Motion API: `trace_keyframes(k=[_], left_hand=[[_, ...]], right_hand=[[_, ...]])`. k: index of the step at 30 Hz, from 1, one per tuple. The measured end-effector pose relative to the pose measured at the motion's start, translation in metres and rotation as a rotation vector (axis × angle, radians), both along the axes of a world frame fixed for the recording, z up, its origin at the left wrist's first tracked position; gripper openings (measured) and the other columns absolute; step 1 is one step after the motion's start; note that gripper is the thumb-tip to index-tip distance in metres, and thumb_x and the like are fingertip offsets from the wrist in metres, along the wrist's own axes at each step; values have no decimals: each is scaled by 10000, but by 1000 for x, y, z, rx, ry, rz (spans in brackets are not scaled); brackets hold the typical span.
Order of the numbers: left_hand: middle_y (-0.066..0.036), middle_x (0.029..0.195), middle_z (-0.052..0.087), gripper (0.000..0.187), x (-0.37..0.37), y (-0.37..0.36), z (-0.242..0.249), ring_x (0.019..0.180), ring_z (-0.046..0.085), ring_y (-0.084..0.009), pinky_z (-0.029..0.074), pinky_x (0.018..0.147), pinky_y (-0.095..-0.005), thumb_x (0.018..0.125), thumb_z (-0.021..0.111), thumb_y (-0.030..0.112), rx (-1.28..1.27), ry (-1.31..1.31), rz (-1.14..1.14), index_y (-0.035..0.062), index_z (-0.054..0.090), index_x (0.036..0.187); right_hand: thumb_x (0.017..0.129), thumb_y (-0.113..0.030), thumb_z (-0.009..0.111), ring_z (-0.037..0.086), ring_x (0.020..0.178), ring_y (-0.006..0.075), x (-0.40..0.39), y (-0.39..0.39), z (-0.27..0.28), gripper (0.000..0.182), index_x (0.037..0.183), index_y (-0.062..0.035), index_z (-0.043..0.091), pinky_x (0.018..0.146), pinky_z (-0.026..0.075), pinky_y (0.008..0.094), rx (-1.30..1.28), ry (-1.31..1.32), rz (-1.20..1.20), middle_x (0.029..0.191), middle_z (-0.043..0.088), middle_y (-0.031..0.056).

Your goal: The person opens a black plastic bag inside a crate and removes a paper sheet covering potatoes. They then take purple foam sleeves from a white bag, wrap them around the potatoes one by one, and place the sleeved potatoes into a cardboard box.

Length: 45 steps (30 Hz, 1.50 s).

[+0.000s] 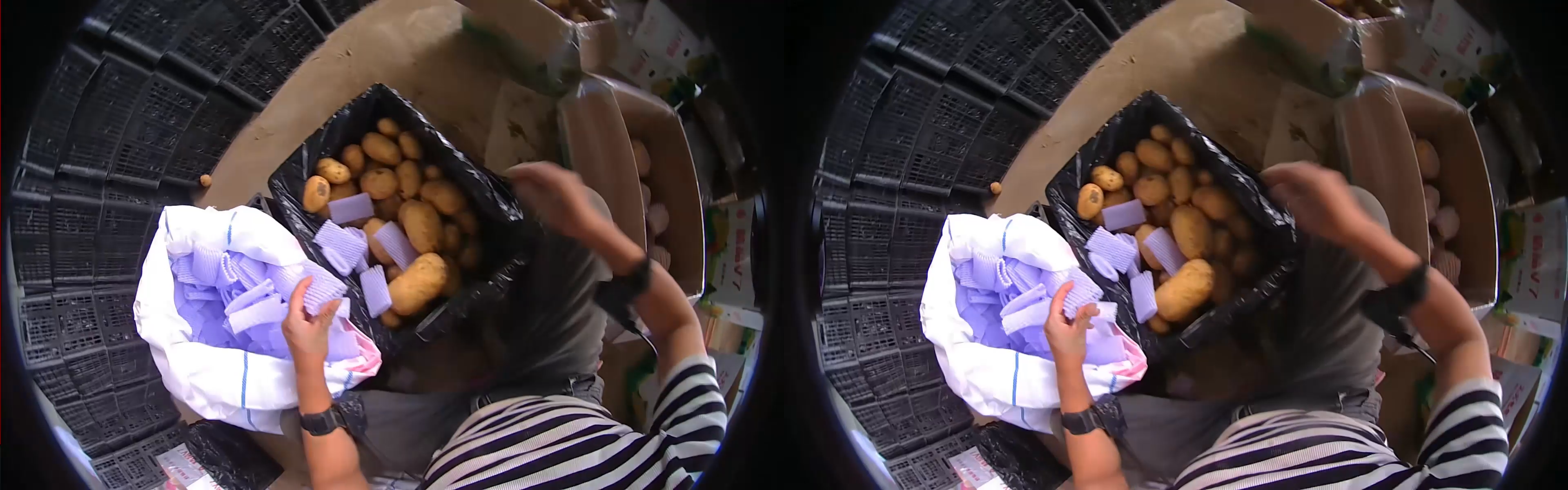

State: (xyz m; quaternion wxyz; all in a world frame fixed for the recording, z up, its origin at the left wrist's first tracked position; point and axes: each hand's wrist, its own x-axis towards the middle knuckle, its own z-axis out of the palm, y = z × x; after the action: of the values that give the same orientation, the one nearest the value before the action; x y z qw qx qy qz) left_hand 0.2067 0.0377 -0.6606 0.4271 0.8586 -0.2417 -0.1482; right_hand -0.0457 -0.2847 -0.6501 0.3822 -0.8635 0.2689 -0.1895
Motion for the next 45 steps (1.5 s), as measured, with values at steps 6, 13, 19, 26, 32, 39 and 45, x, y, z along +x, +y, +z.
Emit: trace_keyframes(k=[6,13,19,26,32,39,45], left_hand=[[-198,908,606,457,-5,-13,27,785,617,-311,478,692,-350,715,639,91,-5,-189,-208,60,511,1152],[-181,1164,501,327,7,-5,30,984,541,-348,446,800,-378,634,658,-29,-13,-352,-48,75,629,942],[-130,979,501,277,-18,-28,13,861,494,-273,416,748,-352,625,664,-13,87,-608,-26,74,639,887],[-85,956,634,303,-127,-65,-50,867,614,-199,480,735,-306,793,621,186,-293,586,-38,3,592,1033],[-108,855,641,236,-192,-96,25,720,607,-180,477,691,-280,878,540,158,-184,-133,-251,-60,606,942],[-223,1122,504,456,-82,-53,-29,1079,463,-374,391,904,-417,740,534,19,469,-572,-525,54,476,1192],[-219,986,585,376,-38,-30,-68,887,550,-396,439,753,-448,746,465,-4,522,-425,-765,84,567,1096]], right_hand=[[700,-99,628,535,996,338,227,32,-152,569,1230,-50,427,860,444,382,-365,170,273,1172,488,167],[647,-186,684,539,1005,314,256,39,-141,686,1249,-29,394,880,434,371,-294,506,246,1157,497,188],[746,-438,649,478,1126,233,105,110,-39,738,1277,-6,375,955,376,373,1670,-234,400,1226,488,129],[792,-366,616,473,1144,205,2,144,-40,661,1294,-11,373,988,342,344,1880,-494,480,1226,500,103],[711,-252,721,502,1099,198,-47,120,-10,584,1184,7,496,928,394,320,733,-170,88,1171,534,134],[727,-161,703,564,988,208,-176,25,23,417,1084,-1,558,844,441,323,-114,-410,-668,1100,565,121],[676,-188,626,521,1034,311,-363,-77,-105,232,852,-37,624,863,428,429,-222,871,-351,1027,575,180]])
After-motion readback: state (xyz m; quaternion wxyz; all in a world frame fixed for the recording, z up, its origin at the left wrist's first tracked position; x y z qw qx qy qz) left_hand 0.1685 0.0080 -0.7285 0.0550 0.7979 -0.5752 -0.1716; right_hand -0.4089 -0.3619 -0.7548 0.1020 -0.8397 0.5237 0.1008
